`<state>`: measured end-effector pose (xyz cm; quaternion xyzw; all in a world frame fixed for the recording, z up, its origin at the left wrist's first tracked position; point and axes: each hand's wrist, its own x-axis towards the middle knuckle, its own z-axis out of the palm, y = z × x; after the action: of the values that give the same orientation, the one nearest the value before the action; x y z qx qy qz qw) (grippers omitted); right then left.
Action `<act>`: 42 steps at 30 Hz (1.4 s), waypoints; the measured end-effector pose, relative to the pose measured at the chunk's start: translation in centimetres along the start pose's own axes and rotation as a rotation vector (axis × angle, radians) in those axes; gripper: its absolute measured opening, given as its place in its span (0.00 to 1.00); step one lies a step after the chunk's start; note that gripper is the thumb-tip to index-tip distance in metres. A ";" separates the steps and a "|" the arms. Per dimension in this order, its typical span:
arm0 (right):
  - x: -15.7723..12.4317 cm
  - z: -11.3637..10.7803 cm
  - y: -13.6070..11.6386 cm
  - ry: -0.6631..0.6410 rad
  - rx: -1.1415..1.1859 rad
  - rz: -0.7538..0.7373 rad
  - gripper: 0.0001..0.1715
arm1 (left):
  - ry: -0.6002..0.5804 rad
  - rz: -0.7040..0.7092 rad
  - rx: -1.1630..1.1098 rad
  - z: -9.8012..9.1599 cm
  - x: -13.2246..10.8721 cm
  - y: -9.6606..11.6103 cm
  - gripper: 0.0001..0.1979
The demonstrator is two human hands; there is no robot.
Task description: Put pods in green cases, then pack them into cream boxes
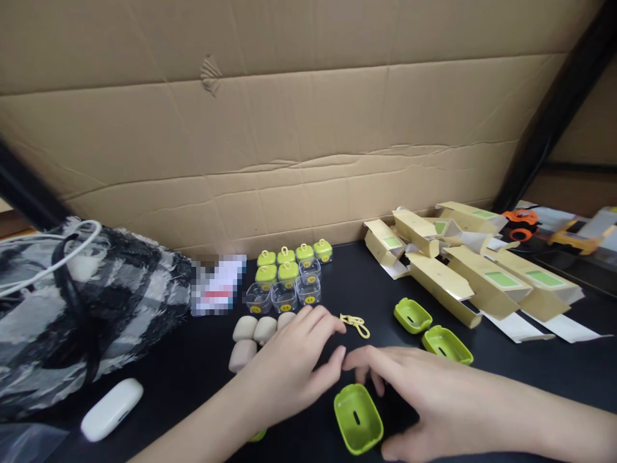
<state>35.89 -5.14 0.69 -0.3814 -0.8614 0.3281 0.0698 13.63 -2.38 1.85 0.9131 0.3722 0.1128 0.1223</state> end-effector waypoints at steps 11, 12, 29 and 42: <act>5.5 -1.2 0.6 0.289 -0.441 -0.155 0.12 | -0.189 -0.152 -0.229 4.5 -3.1 1.8 0.29; 6.4 -0.9 0.8 0.295 -0.456 -0.139 0.12 | -0.138 -0.146 -0.301 4.6 -3.2 1.9 0.26; 2.7 -1.8 -0.6 0.458 -0.098 -0.335 0.07 | 0.321 -0.476 -1.687 6.0 -3.2 1.5 0.37; 2.9 0.5 0.1 0.555 -0.821 -0.570 0.18 | 0.263 -0.560 -1.628 5.9 -3.1 1.7 0.19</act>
<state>33.77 -3.30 -0.13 -0.2018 -0.9365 -0.1775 0.2251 14.39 -6.57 -3.53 0.3960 0.3981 0.4142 0.7163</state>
